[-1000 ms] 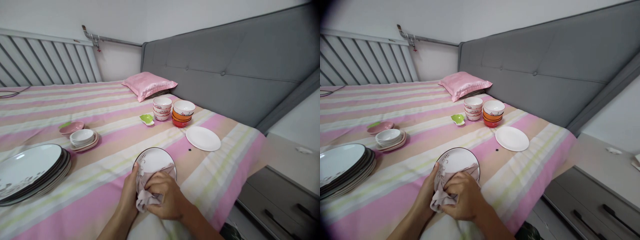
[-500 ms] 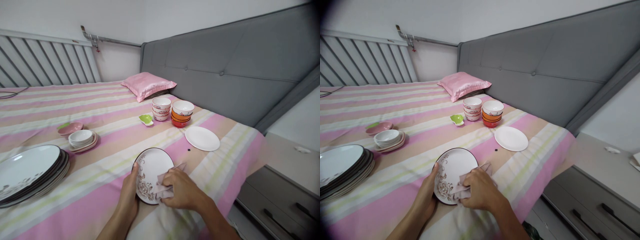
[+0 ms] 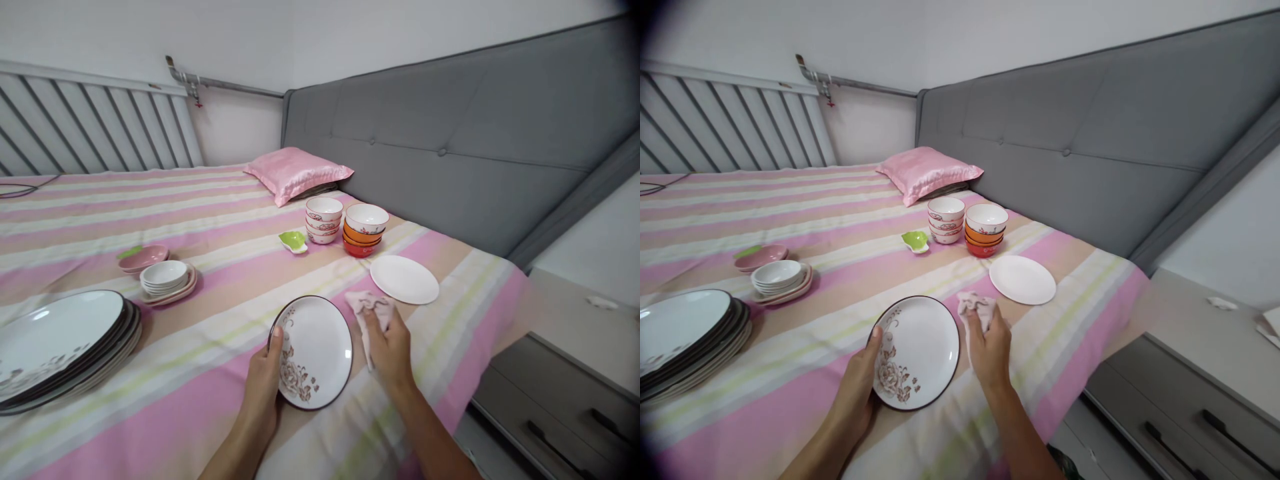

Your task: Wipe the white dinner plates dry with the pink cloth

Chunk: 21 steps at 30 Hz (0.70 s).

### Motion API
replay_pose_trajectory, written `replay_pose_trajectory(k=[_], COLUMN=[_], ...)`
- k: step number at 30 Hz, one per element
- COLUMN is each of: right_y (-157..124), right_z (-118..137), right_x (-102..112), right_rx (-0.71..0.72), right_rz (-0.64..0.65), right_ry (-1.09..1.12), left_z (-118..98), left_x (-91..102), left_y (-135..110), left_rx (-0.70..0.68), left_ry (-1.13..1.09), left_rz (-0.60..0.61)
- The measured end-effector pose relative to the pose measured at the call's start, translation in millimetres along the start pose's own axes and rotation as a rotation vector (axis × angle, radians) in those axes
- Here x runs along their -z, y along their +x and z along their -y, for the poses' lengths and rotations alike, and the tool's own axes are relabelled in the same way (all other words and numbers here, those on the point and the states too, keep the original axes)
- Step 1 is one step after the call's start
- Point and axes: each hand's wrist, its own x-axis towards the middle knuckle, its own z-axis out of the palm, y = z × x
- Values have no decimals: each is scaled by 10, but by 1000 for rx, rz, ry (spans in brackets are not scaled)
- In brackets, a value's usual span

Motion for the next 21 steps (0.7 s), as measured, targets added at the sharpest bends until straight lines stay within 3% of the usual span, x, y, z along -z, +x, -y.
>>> replay_pose_trajectory(k=[3,5,8,10,15,21], right_y=[-52,-118,-254,-351,-508,-480], right_z=[78,166,333,432,480,321], right_x=[-57,-126,-253,-322,-368,-363], right_rx=[-74,-56,51,200,587,672], right_rz=[-173,-171,-59,98,458,546], right_ry=[120,173,252,286,83,-76], left_z=[-2,-11,-27,-32,-6,8], left_x=[-17,-41,-71,-74,-46,-52], left_y=[-52,-115,-205,-235,-210,-206], left_rx=[-73,-144,-287,-422,-635,-656], left_ry=[76,119,210,278,400,464], left_rz=[33,72,144,207,266,311])
